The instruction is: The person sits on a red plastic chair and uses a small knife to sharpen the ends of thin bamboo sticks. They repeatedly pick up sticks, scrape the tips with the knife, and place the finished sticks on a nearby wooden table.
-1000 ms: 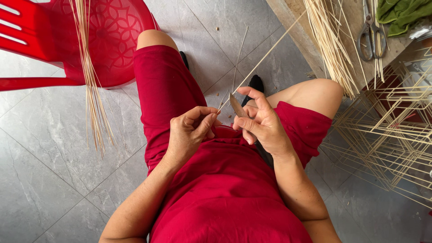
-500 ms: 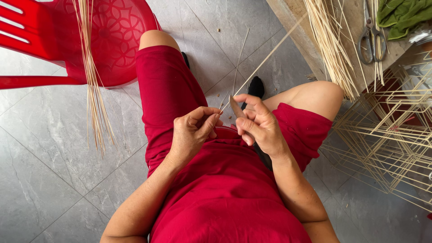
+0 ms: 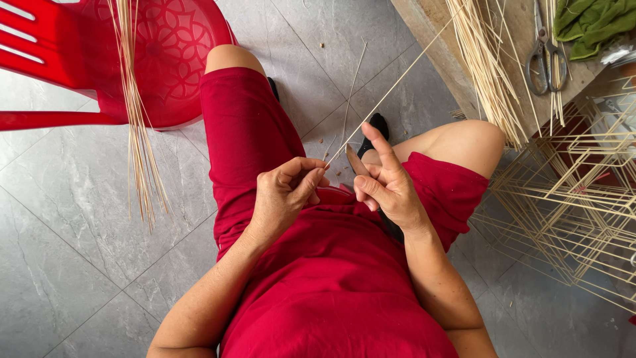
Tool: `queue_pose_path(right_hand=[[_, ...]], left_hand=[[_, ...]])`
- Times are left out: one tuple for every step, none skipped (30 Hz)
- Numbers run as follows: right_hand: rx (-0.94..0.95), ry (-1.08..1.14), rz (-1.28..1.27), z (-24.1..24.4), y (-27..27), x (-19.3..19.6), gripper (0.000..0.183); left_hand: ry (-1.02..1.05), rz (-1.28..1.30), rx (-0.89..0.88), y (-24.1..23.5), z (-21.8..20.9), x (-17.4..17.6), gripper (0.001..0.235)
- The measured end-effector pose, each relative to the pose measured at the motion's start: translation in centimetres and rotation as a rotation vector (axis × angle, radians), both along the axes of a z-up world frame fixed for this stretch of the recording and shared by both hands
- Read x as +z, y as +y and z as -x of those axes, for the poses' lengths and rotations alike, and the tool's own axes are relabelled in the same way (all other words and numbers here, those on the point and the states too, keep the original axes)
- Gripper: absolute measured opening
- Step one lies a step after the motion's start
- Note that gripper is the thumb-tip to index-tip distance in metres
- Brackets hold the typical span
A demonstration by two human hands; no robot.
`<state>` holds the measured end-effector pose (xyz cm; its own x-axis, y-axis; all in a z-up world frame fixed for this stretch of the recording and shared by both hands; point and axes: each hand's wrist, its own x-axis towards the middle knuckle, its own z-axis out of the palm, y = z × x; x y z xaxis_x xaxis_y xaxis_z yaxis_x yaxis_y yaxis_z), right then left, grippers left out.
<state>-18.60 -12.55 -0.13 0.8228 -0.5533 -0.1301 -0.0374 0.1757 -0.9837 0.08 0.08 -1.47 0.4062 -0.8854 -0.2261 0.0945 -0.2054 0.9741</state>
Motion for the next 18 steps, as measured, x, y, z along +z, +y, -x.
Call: queue_pose_path(right_hand=[[0.0, 0.014, 0.01, 0.0, 0.0, -0.2, 0.073], [-0.001, 0.028, 0.02, 0.1, -0.1, -0.4, 0.071], [0.005, 0.034, 0.023, 0.1, -0.1, -0.6, 0.067], [0.011, 0.039, 0.028, 0.1, -0.1, -0.8, 0.063], [0.016, 0.043, 0.033, 0.2, -0.1, -0.9, 0.059], [0.009, 0.06, 0.035, 0.3, -0.1, -1.0, 0.057], [0.003, 0.077, 0.038, 0.3, 0.1, -1.1, 0.055], [-0.011, 0.093, 0.044, 0.2, 0.3, -1.1, 0.053], [0.049, 0.098, 0.014, 0.3, 0.4, -1.1, 0.053], [0.106, 0.104, -0.017, 0.3, 0.6, -1.0, 0.053], [0.163, 0.111, -0.048, 0.4, 0.8, -0.9, 0.053], [0.243, 0.093, -0.134, 0.5, 1.1, -0.7, 0.053], [0.323, 0.075, -0.22, 0.7, 1.4, -0.5, 0.053], [0.406, 0.055, -0.306, 0.8, 1.4, -0.3, 0.053], [0.426, 0.023, -0.308, 0.8, 1.2, 0.0, 0.054], [0.446, -0.009, -0.308, 0.8, 1.0, 0.1, 0.055], [0.466, -0.041, -0.307, 0.8, 0.7, 0.3, 0.057], [0.375, -0.029, -0.317, 0.8, 0.4, 0.5, 0.061]], left_hand=[[0.009, 0.006, -0.004, -0.1, 0.0, 0.0, 0.017], [0.017, 0.013, -0.008, -0.1, 0.1, 0.0, 0.017], [0.026, 0.014, -0.004, -0.1, 0.1, -0.1, 0.017], [0.034, 0.017, -0.001, -0.1, 0.1, -0.1, 0.017], [0.042, 0.02, 0.002, 0.0, 0.1, -0.1, 0.017], [0.042, 0.013, 0.012, -0.1, 0.1, -0.2, 0.017], [0.042, 0.006, 0.022, 0.0, 0.2, -0.2, 0.016], [0.041, 0.004, 0.025, -0.1, 0.2, -0.2, 0.016], [0.036, 0.008, 0.026, -0.1, 0.2, -0.2, 0.016], [0.033, 0.011, 0.025, -0.2, 0.1, -0.3, 0.016], [0.03, 0.014, 0.024, -0.2, 0.1, -0.4, 0.016], [0.058, 0.03, 0.032, -0.2, 0.2, -0.6, 0.016], [0.085, 0.046, 0.04, -0.3, 0.2, -0.8, 0.016], [0.111, 0.06, 0.05, -0.3, 0.2, -1.0, 0.016], [0.149, 0.037, 0.053, -0.3, 0.1, -1.1, 0.016], [0.187, 0.014, 0.056, -0.3, 0.0, -1.3, 0.017], [0.224, -0.009, 0.059, -0.2, -0.1, -1.4, 0.017], [0.215, -0.016, 0.043, 0.0, -0.2, -1.5, 0.018]])
